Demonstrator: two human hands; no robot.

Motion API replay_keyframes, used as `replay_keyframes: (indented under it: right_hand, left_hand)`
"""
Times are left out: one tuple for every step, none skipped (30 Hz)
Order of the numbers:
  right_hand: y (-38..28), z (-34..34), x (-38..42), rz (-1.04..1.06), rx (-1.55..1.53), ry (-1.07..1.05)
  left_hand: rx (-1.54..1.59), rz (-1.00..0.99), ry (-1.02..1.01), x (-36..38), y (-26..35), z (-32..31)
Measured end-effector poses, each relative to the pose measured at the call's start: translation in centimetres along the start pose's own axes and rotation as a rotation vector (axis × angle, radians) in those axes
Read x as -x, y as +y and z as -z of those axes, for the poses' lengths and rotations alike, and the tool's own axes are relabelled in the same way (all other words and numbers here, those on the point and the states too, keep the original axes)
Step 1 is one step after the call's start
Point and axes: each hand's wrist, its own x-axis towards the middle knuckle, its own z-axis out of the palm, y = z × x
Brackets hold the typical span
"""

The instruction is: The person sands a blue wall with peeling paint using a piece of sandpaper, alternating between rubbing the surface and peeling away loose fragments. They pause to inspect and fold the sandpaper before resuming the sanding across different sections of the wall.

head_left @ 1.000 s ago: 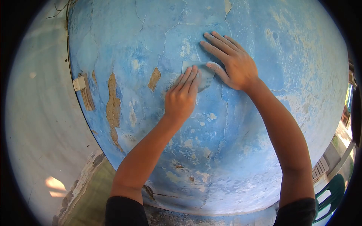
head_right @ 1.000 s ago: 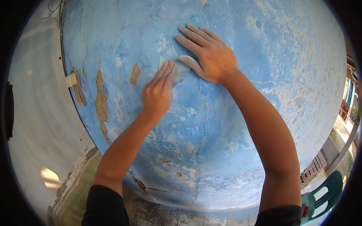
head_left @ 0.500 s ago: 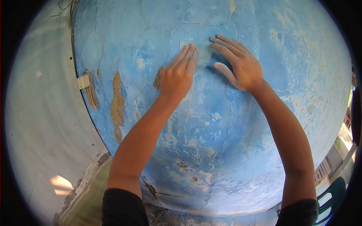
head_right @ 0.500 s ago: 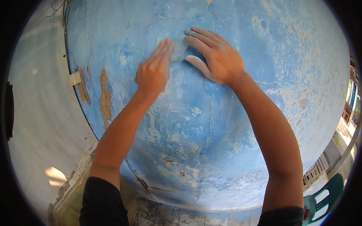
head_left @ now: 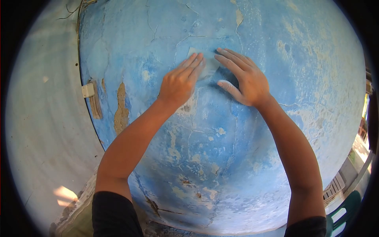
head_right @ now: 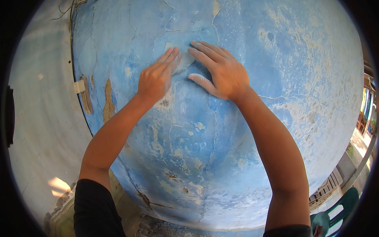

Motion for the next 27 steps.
replay_keyframes:
  right_hand:
    - [-0.1,0.0,0.0,-0.006,-0.006,0.002]
    - [-0.1,-0.1,-0.1,-0.008,-0.009,0.002]
    - [-0.1,-0.1,-0.1,-0.003,-0.007,0.013]
    - [-0.1,-0.1,-0.1,0.0,-0.006,0.025]
    - [0.0,-0.1,-0.1,-0.008,-0.015,0.025]
    - [0.2,-0.1,-0.1,0.006,-0.043,0.043]
    - [0.3,-0.1,0.1,0.019,-0.064,0.064]
    - [0.3,-0.2,0.3,0.013,-0.058,0.07]
    - [0.4,-0.2,0.3,0.02,-0.055,0.061]
    - [0.5,-0.2,0.3,0.03,-0.051,0.046]
    - [0.6,-0.1,0.2,0.031,-0.041,0.041]
    - [0.4,0.0,0.1,0.031,-0.04,0.039]
    - [0.3,0.0,0.1,0.03,-0.044,0.034]
    - [0.4,0.0,0.1,0.029,-0.042,0.024]
    - [0.5,0.0,0.0,0.028,-0.046,0.029]
    - [0.4,-0.1,0.2,0.021,-0.052,0.032]
    - [0.3,0.0,0.3,0.006,-0.057,0.017]
    - [0.2,0.1,0.2,0.069,-0.048,0.037]
    - [0.0,-0.1,0.1,0.136,-0.039,0.056]
    - [-0.1,-0.5,0.1,0.129,-0.048,0.039]
    - [-0.5,-1.0,-0.1,0.189,-0.031,-0.022]
    - [-0.7,-1.5,-0.8,0.269,-0.01,-0.072]
    - [-1.1,-2.2,-1.5,0.286,-0.012,-0.07]
    - [-2.0,-2.7,-2.1,0.285,-0.065,-0.084]
    - [-2.6,-3.0,-2.6,0.285,-0.117,-0.095]
    - [-2.8,-3.2,-2.9,0.283,-0.071,-0.119]
    - [-3.2,-2.6,-3.5,0.284,-0.062,-0.106]
  left_hand:
    - [0.0,0.027,-0.015,-0.4,-0.3,0.1]
    - [0.0,0.027,-0.019,-0.3,0.4,0.1]
    - [0.023,0.151,0.008,0.1,1.9,-0.1]
    - [0.044,0.273,0.033,0.7,3.4,-0.3]
    - [0.044,0.272,0.021,2.0,5.0,-0.5]
    - [0.029,0.254,0.034,3.5,6.6,-0.9]
    - [0.017,0.233,0.052,4.3,7.4,-1.0]
    - [0.008,0.212,0.059,4.6,7.0,-1.4]
    - [0.014,0.203,0.065,4.2,6.1,-1.4]
    - [0.006,0.184,0.051,3.5,4.8,-1.3]
    - [0.0,0.171,0.038,2.6,3.7,-1.3]
    - [0.002,0.226,0.08,1.1,2.6,-1.2]
    - [0.012,0.232,0.082,-0.1,2.3,-1.4]
    - [-0.003,0.33,0.093,-1.0,2.0,-1.4]
    - [-0.019,0.43,0.1,-1.3,1.9,-1.8]
    - [-0.009,0.439,0.089,-1.1,2.4,-2.3]
    - [-0.005,0.412,0.159,-0.8,3.2,-2.8]
    - [-0.001,0.384,0.225,-0.2,3.8,-3.1]
    - [0.011,0.393,0.207,0.0,3.9,-3.1]
    - [0.041,0.363,0.228,0.0,3.8,-3.2]
    - [0.064,0.343,0.252,0.5,4.0,-3.0]
    - [0.054,0.366,0.258,1.0,4.2,-2.8]
    - [0.105,0.411,0.23,1.1,4.4,-2.6]
    - [0.162,0.447,0.199,1.3,4.6,-2.5]
    - [0.153,0.441,0.207,1.5,4.6,-2.4]
    - [0.147,0.408,0.213,1.7,4.5,-2.3]
    - [0.146,0.373,0.217,1.9,4.4,-2.1]
